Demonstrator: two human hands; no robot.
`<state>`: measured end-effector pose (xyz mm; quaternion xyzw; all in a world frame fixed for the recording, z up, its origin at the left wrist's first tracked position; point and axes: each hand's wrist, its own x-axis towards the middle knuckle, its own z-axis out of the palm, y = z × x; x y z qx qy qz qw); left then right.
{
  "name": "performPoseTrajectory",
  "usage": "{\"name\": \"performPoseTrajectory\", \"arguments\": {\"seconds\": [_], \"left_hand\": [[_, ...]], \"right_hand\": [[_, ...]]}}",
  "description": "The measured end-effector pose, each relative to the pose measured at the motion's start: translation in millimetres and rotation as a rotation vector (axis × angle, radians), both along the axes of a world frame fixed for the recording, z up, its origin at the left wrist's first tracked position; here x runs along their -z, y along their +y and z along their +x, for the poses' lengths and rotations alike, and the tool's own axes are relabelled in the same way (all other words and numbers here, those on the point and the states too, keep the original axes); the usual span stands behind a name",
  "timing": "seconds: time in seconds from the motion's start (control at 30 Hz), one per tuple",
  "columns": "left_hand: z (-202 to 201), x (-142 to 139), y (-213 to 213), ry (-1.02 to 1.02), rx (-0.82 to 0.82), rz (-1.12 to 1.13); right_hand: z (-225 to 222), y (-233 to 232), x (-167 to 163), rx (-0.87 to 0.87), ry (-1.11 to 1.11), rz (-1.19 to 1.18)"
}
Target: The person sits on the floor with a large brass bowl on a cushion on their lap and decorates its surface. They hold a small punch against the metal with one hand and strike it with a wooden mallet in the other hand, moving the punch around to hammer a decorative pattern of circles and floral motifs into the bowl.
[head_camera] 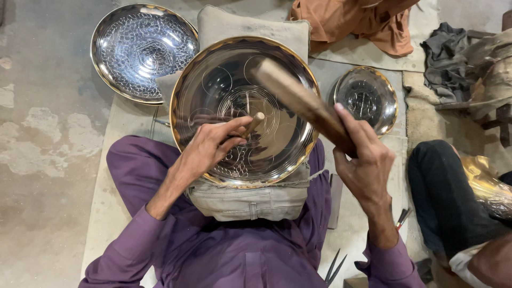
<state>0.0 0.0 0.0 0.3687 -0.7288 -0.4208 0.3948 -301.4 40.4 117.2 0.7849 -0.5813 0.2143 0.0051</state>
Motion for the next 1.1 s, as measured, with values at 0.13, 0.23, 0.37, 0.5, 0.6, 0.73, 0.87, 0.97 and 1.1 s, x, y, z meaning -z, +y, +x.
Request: {"name": "performPoseTrajectory", "arguments": {"seconds": [0.13, 0.23, 0.37, 0.5, 0.6, 0.73, 0.87, 0.97, 1.1], "left_hand": [[-13, -13, -5, 0.035, 0.027, -0.003], [-18, -10, 0, -0.007, -0.064, 0.027], [-23, -8, 8, 0.005, -0.218, -0.008], [-26, -8, 13, 0.032, -0.277, -0.030], [-26, -10, 22, 0.126, -0.310, 0.035], [-21, -18, 32, 0.226, -0.341, 0.092], [-19, -17, 13, 0.171, -0.323, 0.150], [-26, -12, 9, 0.205, -0.283, 0.258], [-37, -14, -2, 0.109, -0.162, 0.103]], "right_hand": [[-16, -11, -18, -0.062, 0.206, 0.000], [-12, -14, -17, -0.016, 0.222, 0.037], [-8, -14, -20, -0.053, 0.365, 0.096], [-12, -7, -20, -0.021, 0.244, 0.009], [-22, 3, -9, 0.009, -0.018, 0.021], [-42, 25, 14, 0.069, -0.621, 0.081], [-47, 34, 43, -0.127, -1.419, 0.158], [-30, 54, 75, -0.163, -1.575, 0.197], [-10, 60, 103, -0.131, -1.509, 0.485]]}}
